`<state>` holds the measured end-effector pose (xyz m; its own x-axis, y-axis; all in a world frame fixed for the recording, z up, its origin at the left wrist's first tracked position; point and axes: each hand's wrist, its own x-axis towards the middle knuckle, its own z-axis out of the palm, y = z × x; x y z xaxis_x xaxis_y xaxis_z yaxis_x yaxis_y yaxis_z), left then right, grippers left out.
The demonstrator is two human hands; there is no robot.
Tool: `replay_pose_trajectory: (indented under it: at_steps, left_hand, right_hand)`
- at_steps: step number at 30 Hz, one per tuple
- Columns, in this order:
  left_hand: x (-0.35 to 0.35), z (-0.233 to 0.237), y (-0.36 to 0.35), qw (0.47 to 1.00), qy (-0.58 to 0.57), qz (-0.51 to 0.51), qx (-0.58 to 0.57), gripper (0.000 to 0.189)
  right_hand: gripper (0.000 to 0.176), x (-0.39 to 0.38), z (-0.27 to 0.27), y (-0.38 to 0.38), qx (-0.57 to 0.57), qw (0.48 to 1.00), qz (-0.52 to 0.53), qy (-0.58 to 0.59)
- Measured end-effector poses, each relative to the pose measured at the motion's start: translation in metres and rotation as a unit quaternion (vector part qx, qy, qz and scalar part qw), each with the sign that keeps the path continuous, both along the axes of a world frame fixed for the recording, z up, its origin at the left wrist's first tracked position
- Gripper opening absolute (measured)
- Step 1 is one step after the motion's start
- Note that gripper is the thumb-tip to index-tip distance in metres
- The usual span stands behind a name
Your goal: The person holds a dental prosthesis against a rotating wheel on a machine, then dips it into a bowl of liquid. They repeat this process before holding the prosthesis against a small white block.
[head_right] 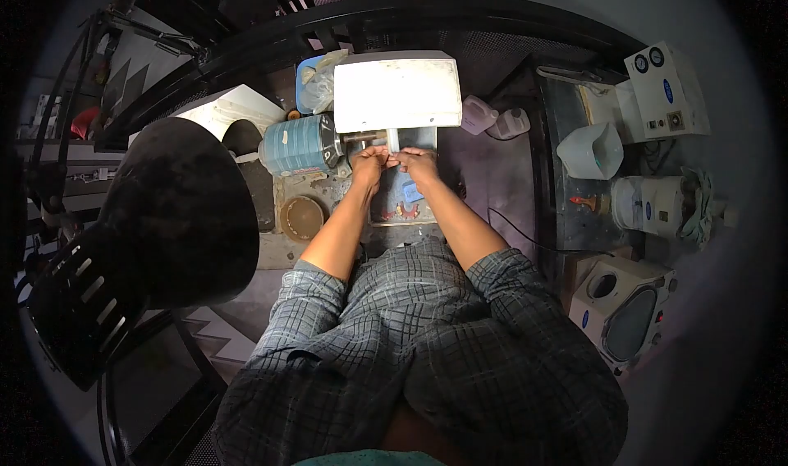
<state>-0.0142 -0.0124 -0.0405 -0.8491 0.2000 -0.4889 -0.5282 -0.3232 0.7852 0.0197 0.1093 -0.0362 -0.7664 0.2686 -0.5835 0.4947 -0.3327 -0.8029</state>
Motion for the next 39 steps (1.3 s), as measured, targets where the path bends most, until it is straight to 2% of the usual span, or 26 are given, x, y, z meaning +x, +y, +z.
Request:
replay_pose_trajectory:
  at_steps: [14, 19, 25, 31, 35, 39]
  left_hand:
    - [0.001, -0.001, -0.005, 1.000, 0.004, 0.002, -0.004, 0.011]
    - [-0.002, 0.004, -0.014, 0.998, 0.035, -0.047, -0.029, 0.012]
    - [-0.010, 0.005, -0.011, 0.997, 0.035, -0.064, -0.036, 0.011]
    - [-0.015, 0.002, -0.005, 0.995, 0.025, -0.059, -0.081, 0.011]
    - [-0.013, 0.001, -0.010, 0.997, 0.024, -0.062, -0.050, 0.011]
    - [-0.007, 0.003, -0.016, 0.997, 0.018, -0.060, -0.040, 0.011]
  right_hand:
    - [0.020, 0.004, 0.011, -0.005, -0.006, 1.000, 0.022, 0.007]
    - [0.012, 0.008, 0.013, -0.016, -0.039, 0.999, 0.000, 0.005]
    - [0.011, 0.006, 0.013, -0.014, -0.071, 0.997, -0.022, -0.013]
    - [0.018, 0.001, 0.006, -0.008, -0.088, 0.996, 0.000, -0.007]
    - [0.018, 0.005, 0.014, -0.014, -0.090, 0.996, -0.022, -0.011]
    - [0.014, 0.008, 0.011, -0.019, -0.033, 0.999, -0.004, 0.021]
